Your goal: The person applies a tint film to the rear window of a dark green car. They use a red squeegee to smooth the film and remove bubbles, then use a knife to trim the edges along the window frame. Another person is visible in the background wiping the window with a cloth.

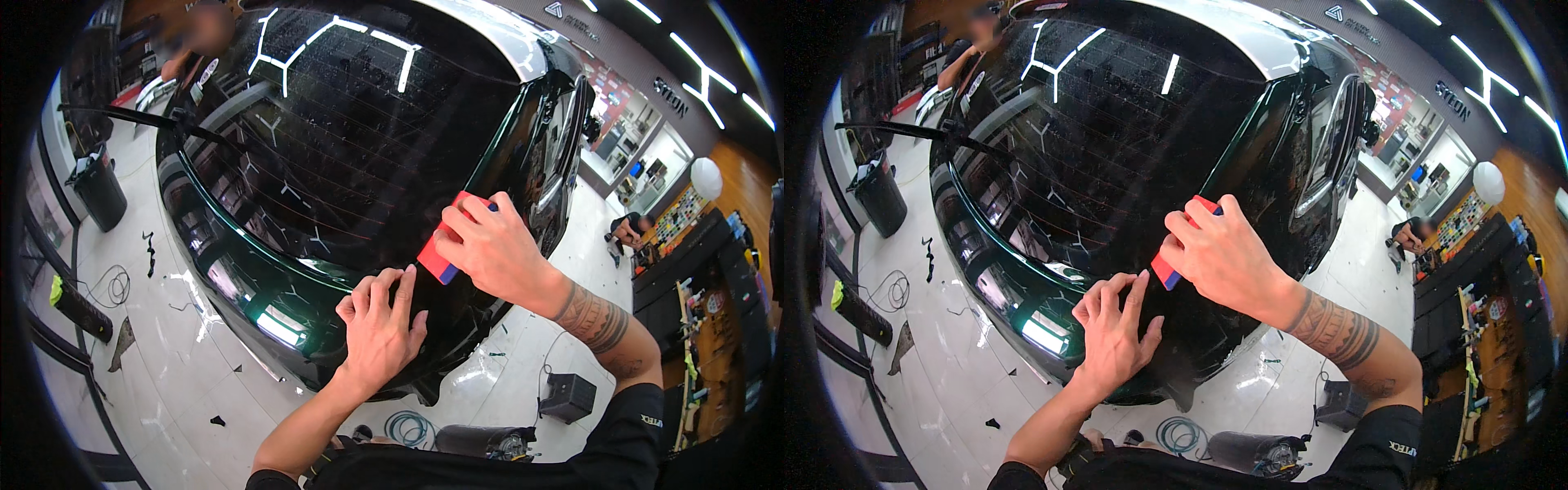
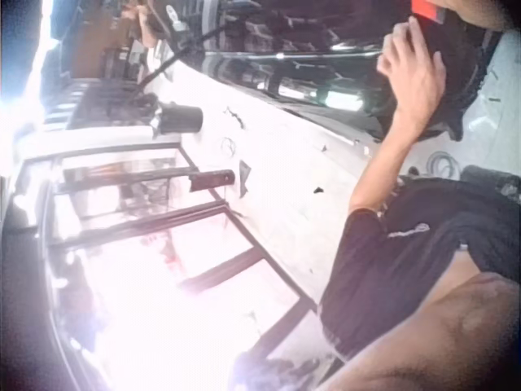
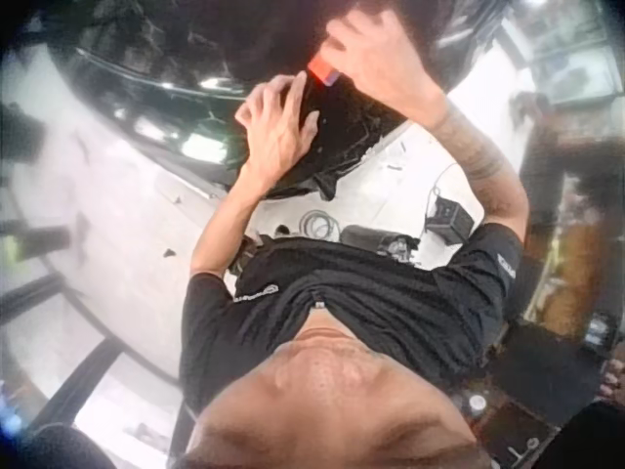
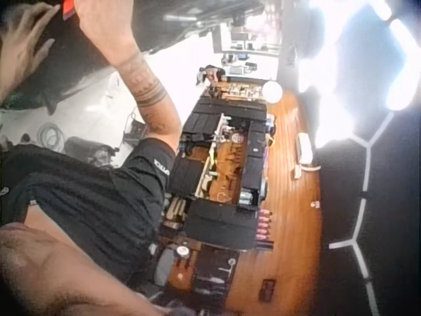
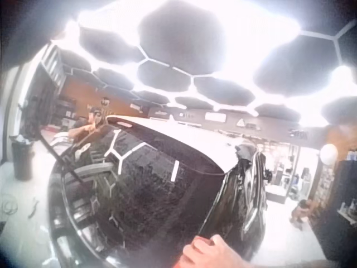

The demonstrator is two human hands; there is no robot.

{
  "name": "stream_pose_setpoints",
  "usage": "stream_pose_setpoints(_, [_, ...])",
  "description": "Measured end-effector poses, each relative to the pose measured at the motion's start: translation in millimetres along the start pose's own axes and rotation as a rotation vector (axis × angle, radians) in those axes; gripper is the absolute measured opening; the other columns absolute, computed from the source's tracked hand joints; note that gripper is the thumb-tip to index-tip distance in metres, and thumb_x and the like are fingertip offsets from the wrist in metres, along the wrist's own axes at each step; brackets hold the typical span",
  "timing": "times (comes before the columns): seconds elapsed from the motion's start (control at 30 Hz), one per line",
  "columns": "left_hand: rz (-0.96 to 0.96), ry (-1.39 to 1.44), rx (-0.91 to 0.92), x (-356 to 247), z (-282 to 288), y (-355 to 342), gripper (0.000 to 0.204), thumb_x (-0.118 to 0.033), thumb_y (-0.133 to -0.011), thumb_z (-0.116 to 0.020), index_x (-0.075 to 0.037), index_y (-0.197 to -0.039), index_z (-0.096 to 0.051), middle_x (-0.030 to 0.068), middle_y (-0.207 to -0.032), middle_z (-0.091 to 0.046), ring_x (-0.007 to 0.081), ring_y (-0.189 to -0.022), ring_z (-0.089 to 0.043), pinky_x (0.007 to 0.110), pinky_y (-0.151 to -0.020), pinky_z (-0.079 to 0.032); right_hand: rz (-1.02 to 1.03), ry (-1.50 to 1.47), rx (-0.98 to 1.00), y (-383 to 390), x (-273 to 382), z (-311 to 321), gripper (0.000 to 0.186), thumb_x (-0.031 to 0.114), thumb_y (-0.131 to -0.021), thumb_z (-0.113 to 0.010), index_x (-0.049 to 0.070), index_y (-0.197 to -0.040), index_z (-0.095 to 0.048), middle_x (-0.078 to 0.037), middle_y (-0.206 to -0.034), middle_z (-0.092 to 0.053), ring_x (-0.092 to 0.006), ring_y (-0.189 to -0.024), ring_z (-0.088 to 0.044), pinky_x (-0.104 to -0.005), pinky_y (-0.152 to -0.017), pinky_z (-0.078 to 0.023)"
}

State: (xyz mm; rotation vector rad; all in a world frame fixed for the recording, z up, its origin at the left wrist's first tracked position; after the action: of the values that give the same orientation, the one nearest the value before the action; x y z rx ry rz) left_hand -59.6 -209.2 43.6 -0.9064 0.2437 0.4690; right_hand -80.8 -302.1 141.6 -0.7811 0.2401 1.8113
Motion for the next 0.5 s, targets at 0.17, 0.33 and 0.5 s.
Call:
stream_pose_setpoints(0.17, [0.033,0.013,-0.009,0.3,1.9,-3.3,0.072,-0.024,-0.073,-0.078,-0.008,-0.139,-0.055,0.0085,-0.127,-0.049,0.0286,-0.118,-0.047,0.045,-0.091,-0.032,-0.019,0.009,0.011,-8.5,6.7,8.5,0.01,0.019,-0.085,-0.068,0.013,-0.093,-0.068,-0.006,-0.103,-0.058,-0.0217,-0.099,-0.055,-0.04,-0.076,-0.039])
stream_pose_setpoints(0.33, [0.028,-0.026,-0.038,1.5,5.8,-10.9,0.074,-0.025,-0.074,-0.078,-0.004,-0.14,-0.053,0.0102,-0.129,-0.048,0.0301,-0.121,-0.046,0.045,-0.093,-0.034,-0.033,0.023,-0.07,-11.8,5.8,7.3,0.004,0.017,-0.085,-0.066,0.014,-0.088,-0.066,-0.005,-0.1,-0.057,-0.0215,-0.098,-0.055,-0.0389,-0.075,-0.039])
stream_pose_setpoints(0.5, [-0.037,-0.019,-0.041,2.2,3.1,-8.8,0.076,-0.024,-0.076,-0.078,-0.003,-0.144,-0.048,0.0129,-0.131,-0.047,0.0333,-0.12,-0.045,0.049,-0.093,-0.033,0.021,0.033,-0.083,-10.3,-15.8,24.6,0.002,0.016,-0.081,-0.068,0.018,-0.082,-0.069,-0.003,-0.098,-0.057,-0.0208,-0.098,-0.056,-0.0377,-0.076,-0.041])
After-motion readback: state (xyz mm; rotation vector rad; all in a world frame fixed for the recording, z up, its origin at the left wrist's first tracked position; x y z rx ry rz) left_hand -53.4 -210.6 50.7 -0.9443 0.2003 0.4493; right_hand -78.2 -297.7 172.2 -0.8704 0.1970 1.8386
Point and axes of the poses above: each hand's wrist, its own y-axis away from the middle knuckle, its own z-axis out of the back of the hand, x = y × z, the point moved 9 cm from there along -y, towards the middle knuckle
